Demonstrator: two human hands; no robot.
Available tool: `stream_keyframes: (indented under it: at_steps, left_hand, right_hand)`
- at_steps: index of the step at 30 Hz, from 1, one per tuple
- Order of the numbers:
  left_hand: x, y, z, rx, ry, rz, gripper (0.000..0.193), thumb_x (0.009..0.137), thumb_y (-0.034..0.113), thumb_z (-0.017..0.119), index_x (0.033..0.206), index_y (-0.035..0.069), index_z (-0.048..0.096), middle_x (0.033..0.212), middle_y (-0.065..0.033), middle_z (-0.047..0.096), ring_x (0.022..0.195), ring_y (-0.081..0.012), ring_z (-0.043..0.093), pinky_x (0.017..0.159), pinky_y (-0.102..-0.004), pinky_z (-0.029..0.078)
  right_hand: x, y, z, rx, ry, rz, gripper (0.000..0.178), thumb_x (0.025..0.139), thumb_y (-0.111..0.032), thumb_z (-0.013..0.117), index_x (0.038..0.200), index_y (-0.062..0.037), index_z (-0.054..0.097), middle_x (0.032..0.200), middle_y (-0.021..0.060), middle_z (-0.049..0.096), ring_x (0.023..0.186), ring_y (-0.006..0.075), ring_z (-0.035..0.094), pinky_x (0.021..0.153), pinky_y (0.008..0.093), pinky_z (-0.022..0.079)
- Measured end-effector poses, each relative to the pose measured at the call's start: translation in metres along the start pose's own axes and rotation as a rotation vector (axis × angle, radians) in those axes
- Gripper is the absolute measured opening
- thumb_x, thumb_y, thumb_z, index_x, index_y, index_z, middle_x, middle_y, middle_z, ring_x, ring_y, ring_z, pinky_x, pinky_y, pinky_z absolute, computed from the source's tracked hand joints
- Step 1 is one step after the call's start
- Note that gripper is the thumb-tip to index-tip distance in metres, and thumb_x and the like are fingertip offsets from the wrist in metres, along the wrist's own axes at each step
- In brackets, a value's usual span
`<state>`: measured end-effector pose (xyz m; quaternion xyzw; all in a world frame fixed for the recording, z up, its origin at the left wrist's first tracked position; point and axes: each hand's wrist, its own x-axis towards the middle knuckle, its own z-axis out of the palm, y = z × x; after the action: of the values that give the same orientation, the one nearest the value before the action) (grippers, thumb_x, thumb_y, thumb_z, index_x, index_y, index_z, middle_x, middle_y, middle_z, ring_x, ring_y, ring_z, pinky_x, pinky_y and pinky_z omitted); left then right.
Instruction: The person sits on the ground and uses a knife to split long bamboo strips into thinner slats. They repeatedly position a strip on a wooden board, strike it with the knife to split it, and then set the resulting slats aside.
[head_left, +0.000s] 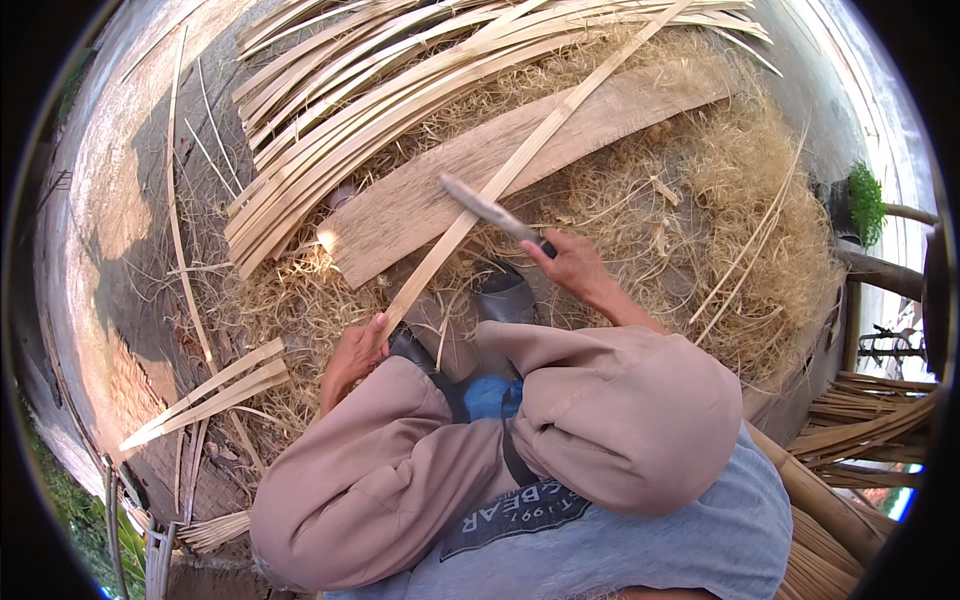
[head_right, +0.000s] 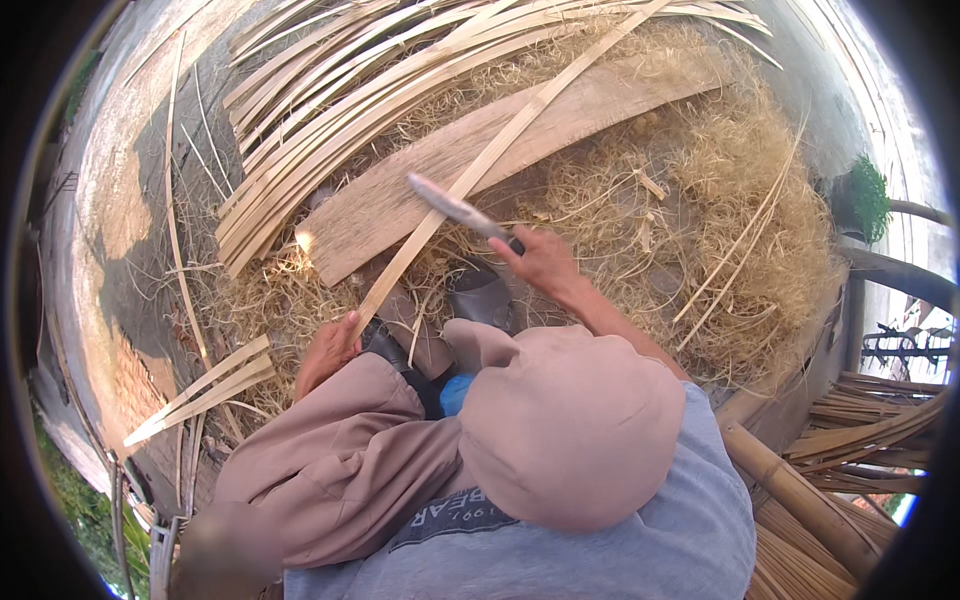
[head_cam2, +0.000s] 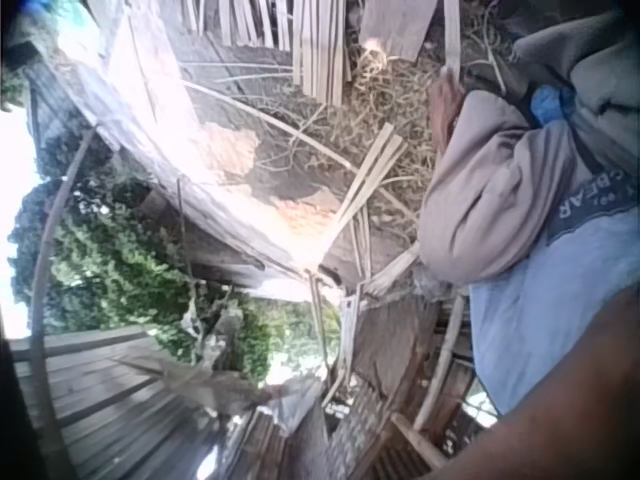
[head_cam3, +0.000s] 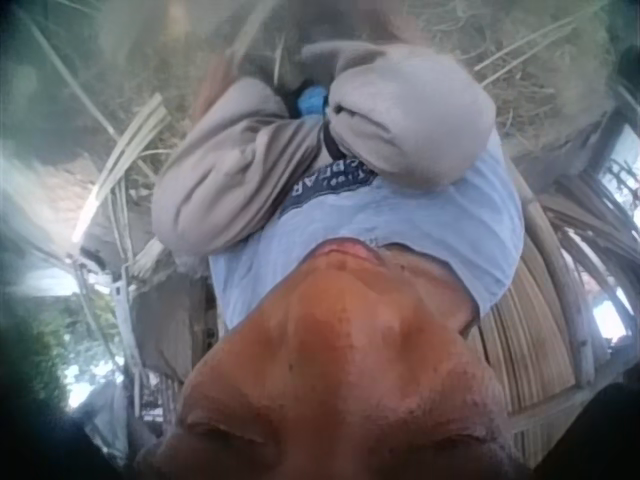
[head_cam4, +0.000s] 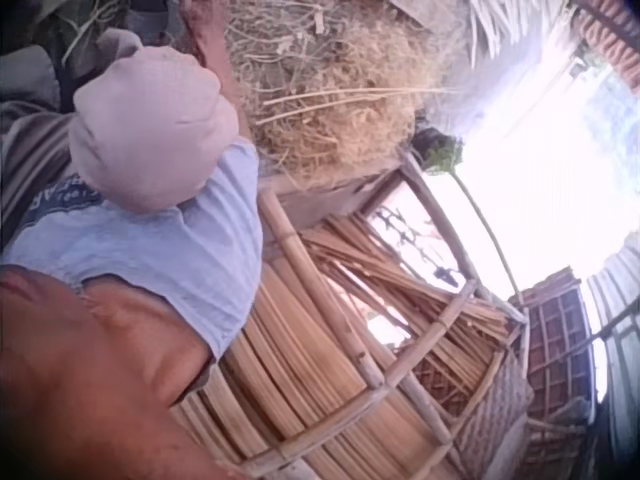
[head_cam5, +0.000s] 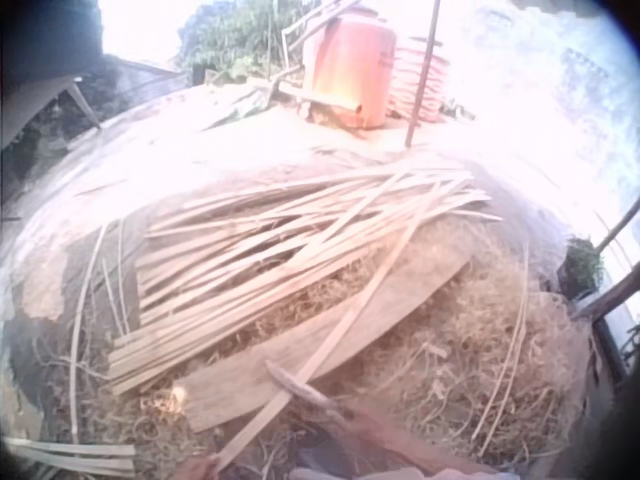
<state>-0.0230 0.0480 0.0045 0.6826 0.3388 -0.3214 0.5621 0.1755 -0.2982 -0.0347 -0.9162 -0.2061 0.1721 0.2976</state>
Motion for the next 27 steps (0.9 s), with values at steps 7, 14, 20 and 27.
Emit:
stream_keyframes:
  at_steps: [7, 14, 20, 27]
  left_hand:
    - [-0.003, -0.014, -0.001, -0.017, 0.029, -0.019, 0.067, 0.103, 0.065, 0.047, 0.072, 0.008, 0.063, 0.055, 0.0032, 0.048, 0.047, -0.0084, 0.041, 0.045, -0.0279, 0.03]
    - [-0.04, -0.066, -0.074, 0.039, -0.078, -0.058, 0.058, 0.104, 0.057, 0.053, 0.086, 0.006, 0.072, 0.065, -0.0001, 0.062, 0.056, -0.01, 0.051, 0.053, -0.029, 0.041]
    - [-0.012, -0.043, -0.025, -0.032, 0.094, 0.325, 0.048, 0.099, 0.034, 0.07, 0.14, 0.011, 0.062, 0.103, -0.0086, 0.074, 0.093, -0.0138, 0.064, 0.078, -0.031, 0.052]
    - [0.039, 0.05, 0.065, 0.296, 0.348, 0.537, 0.047, 0.097, 0.033, 0.073, 0.138, 0.009, 0.066, 0.105, -0.0125, 0.078, 0.097, -0.0156, 0.071, 0.089, -0.0314, 0.054]
  right_hand:
    - [0.076, 0.067, -0.072, -0.024, 0.107, 0.276, 0.07, 0.101, -0.066, 0.051, 0.069, -0.0043, 0.055, 0.054, 0.0088, 0.054, 0.053, 0.0215, 0.057, 0.051, 0.043, 0.044]
    - [0.059, 0.091, -0.091, -0.033, 0.214, 0.414, 0.069, 0.1, -0.065, 0.054, 0.072, -0.0018, 0.059, 0.055, 0.0114, 0.057, 0.05, 0.0254, 0.061, 0.051, 0.0434, 0.048]
    - [0.107, 0.062, -0.107, 0.131, 0.189, 0.422, 0.071, 0.101, -0.061, 0.054, 0.069, 0.0027, 0.057, 0.057, 0.0161, 0.057, 0.057, 0.0298, 0.065, 0.057, 0.0464, 0.048]
    - [-0.014, -0.04, 0.002, 0.028, -0.064, 0.039, 0.059, 0.1, -0.057, 0.059, 0.081, -0.0016, 0.062, 0.062, 0.0202, 0.06, 0.06, 0.0366, 0.064, 0.062, 0.0489, 0.051]
